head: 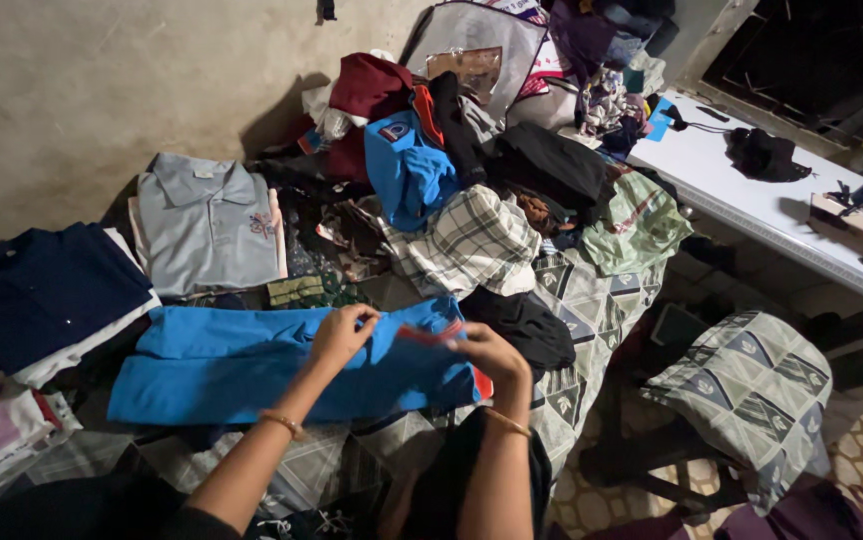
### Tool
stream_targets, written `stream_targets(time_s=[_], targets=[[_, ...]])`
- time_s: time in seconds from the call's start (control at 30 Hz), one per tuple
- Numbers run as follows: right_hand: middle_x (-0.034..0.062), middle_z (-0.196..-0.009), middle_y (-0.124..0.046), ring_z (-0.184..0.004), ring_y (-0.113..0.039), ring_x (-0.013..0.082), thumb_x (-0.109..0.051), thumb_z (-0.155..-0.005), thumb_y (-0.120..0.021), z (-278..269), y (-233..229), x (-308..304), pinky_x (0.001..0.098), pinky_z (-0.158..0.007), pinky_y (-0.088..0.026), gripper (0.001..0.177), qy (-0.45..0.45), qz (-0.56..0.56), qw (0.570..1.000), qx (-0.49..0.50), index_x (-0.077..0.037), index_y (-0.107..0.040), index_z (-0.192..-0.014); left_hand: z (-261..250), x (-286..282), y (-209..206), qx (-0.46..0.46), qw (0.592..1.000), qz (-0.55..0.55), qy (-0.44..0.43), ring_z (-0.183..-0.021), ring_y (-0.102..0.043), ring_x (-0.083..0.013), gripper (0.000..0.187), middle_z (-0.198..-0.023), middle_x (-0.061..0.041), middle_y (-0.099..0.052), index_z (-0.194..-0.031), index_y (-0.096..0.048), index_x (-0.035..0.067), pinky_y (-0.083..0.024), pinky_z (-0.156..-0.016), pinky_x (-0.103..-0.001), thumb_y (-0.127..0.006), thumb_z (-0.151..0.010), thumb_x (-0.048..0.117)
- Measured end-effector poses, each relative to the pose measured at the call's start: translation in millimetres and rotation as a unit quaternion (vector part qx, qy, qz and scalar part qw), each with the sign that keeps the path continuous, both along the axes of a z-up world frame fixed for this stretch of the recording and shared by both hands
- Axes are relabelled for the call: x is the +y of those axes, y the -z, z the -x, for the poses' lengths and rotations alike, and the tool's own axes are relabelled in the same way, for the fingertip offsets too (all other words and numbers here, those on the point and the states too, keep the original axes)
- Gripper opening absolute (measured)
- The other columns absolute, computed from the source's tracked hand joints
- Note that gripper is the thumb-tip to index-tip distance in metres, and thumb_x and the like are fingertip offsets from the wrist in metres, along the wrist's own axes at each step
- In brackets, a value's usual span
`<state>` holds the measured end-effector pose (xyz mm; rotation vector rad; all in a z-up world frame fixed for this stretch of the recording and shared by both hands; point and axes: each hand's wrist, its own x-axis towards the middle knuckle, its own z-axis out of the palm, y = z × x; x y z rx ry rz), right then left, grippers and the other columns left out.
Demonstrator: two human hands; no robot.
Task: The person folds a blue polo shirt and a plaid shirt on a bed. They smooth the fabric, fold the sleeves and body, and place the folded items in a neat stack.
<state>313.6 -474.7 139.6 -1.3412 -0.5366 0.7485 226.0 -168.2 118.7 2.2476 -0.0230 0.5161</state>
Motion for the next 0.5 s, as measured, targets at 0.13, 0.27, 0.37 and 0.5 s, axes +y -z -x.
stream_targets(time_s=[0.13, 0.27, 0.37, 0.5], targets=[[-0.0007, -0.082, -0.072, -0.071, -0.061, 0.0073, -0.012, -0.081, -0.084, 16.1, 3.0, -47.7, 0.025, -0.065, -0.048, 0.021, -0.042, 0.023, 0.999, -0.006, 0.0, -0.079, -0.098, -12.0, -20.1, 22.6, 0.106, 0.992, -0.041, 0.046, -0.088, -0.074, -0.0289, 0.023, -0.101, -0.01, -0.076, -0.104, -0.076, 0.013, -0.059, -0.079, -0.04, -0.075, -0.084, 0.025], [0.0, -0.076, -0.074, -0.064, -0.061, 0.0079, -0.011, -0.08, -0.083, 16.9, 16.4, -54.2, 0.0247, -0.059, -0.047, 0.02, -0.051, 0.04, 0.998, 0.018, 0.002, -0.08, -0.095, -20.9, -57.2, 40.6, 0.081, 0.968, -0.169, 0.168, -0.101, -0.068, -0.0327, 0.04, -0.106, -0.011, -0.07, -0.108, -0.071, 0.013, -0.056, -0.085, -0.043, -0.086, -0.072, 0.025], [-0.0007, -0.084, -0.075, -0.076, -0.063, 0.0057, -0.009, -0.084, -0.081, 12.7, 16.2, -39.9, 0.024, -0.07, -0.051, 0.017, -0.118, 0.024, 0.992, -0.04, 0.003, -0.08, -0.096, -13.5, -79.1, 53.7, 0.092, 0.941, -0.258, 0.199, -0.105, -0.065, -0.0348, 0.05, -0.11, -0.011, -0.064, -0.115, -0.066, 0.013, -0.055, -0.084, -0.046, -0.084, -0.068, 0.013], [0.0018, -0.09, -0.078, -0.081, -0.067, 0.0076, -0.002, -0.084, -0.079, 15.0, 3.8, -24.8, 0.026, -0.079, -0.054, 0.016, -0.12, 0.027, 0.992, 0.0, 0.004, -0.079, -0.098, -8.5, -81.4, 61.4, 0.044, 0.939, -0.285, 0.187, -0.103, -0.065, -0.0351, 0.045, -0.105, -0.01, -0.064, -0.11, -0.065, 0.013, -0.055, -0.081, -0.048, -0.078, -0.068, 0.005]])
